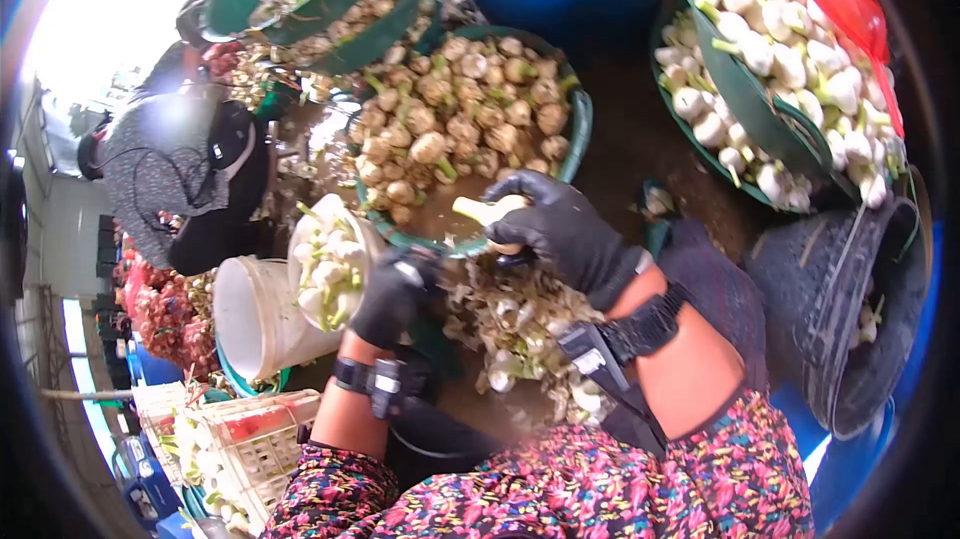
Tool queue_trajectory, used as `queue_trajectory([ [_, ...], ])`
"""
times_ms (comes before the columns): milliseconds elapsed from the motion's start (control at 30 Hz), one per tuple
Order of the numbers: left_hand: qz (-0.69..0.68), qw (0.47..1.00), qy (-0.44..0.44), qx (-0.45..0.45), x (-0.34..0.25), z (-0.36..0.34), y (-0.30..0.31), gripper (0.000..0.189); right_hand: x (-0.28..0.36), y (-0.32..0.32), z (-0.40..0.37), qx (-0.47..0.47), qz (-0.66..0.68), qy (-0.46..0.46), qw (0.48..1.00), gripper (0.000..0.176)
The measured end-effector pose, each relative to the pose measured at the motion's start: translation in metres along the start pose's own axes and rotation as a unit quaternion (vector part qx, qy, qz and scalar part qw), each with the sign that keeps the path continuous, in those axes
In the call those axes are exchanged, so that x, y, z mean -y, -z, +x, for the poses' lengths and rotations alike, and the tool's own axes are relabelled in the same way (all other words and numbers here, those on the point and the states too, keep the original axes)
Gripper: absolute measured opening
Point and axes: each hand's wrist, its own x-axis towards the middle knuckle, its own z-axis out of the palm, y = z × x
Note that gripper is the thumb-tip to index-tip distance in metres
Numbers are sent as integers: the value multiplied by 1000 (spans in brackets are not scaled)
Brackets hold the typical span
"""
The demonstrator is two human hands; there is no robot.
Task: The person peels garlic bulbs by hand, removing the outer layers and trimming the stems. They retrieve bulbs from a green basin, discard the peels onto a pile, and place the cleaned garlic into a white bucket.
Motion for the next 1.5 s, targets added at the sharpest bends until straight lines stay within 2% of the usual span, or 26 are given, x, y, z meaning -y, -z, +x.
queue_trajectory([
  [33,88,992,82,-29,12,-3,-11,33,0,-2,0,-10,7,17,1000,30],
  [67,361,932,12,-21,17,-6,-23,35,-1,-5,1,-10,8,13,1000,31],
  [100,568,813,-121,-44,18,-7,-30,36,-2,-7,1,-11,8,5,1000,33],
  [167,376,925,-47,-20,2,-5,-38,39,-13,-9,4,-10,2,11,1000,39],
  [200,377,925,-49,-24,-7,-6,-42,39,-18,-13,6,-14,-37,66,997,42],
  [233,169,985,-16,-37,-17,-8,-45,39,-22,-16,6,-18,-74,122,990,45],
  [267,-47,998,17,-47,-26,-9,-48,39,-23,-19,5,-15,-108,103,989,48],
  [300,-46,998,13,-50,-32,-10,-52,39,-25,-23,5,-10,-108,104,989,48],
  [367,-187,982,-24,-25,-36,-8,-62,35,-26,-32,4,11,-186,177,966,48],
  [400,-191,981,-22,-35,-33,-6,-61,29,-20,-33,2,7,-318,242,917,49],
  [500,-156,986,-29,-45,-29,-2,-54,27,-18,-35,1,2,-291,266,919,50],
  [533,-150,985,-28,-77,-28,-2,-57,23,-26,-35,4,7,-202,249,947,48],
  [567,-151,985,-28,-77,-33,-4,-60,23,-29,-36,5,8,-203,248,947,48],
  [633,-69,993,-33,-84,-41,-8,-61,22,-32,-38,5,28,13,129,991,47],
  [867,-96,992,-22,-76,-40,-10,-54,20,-26,-40,1,10,5,109,994,39],
  [967,-36,996,-44,-69,-46,-13,-52,22,-33,-40,3,5,67,90,994,34],
  [1033,17,994,-52,-93,-41,-10,-49,22,-37,-34,5,-8,-195,237,952,33],
  [1067,17,994,-52,-93,-43,-10,-50,22,-41,-32,6,-8,-195,237,952,33],
  [1133,110,986,-59,-109,-44,-10,-53,21,-51,-29,7,-29,-334,321,886,31],
  [1167,109,986,-57,-110,-41,-10,-52,21,-48,-32,8,-28,-334,319,887,31],
  [1200,64,990,-68,-107,-37,-8,-49,21,-43,-37,9,11,-19,183,983,36],
  [1233,21,991,-78,-102,-34,-6,-48,21,-37,-40,10,48,299,23,953,42],
  [1367,-43,991,-74,-101,-57,-13,-68,24,-17,-48,5,44,136,14,990,53],
  [1433,-67,992,-67,-85,-57,-12,-71,26,-27,-46,8,53,53,102,992,60],
  [1467,68,985,-131,-88,-52,-14,-69,26,-27,-47,7,50,31,114,992,58],
  [1500,68,985,-131,-89,-52,-14,-67,26,-25,-48,5,50,32,114,992,58],
])
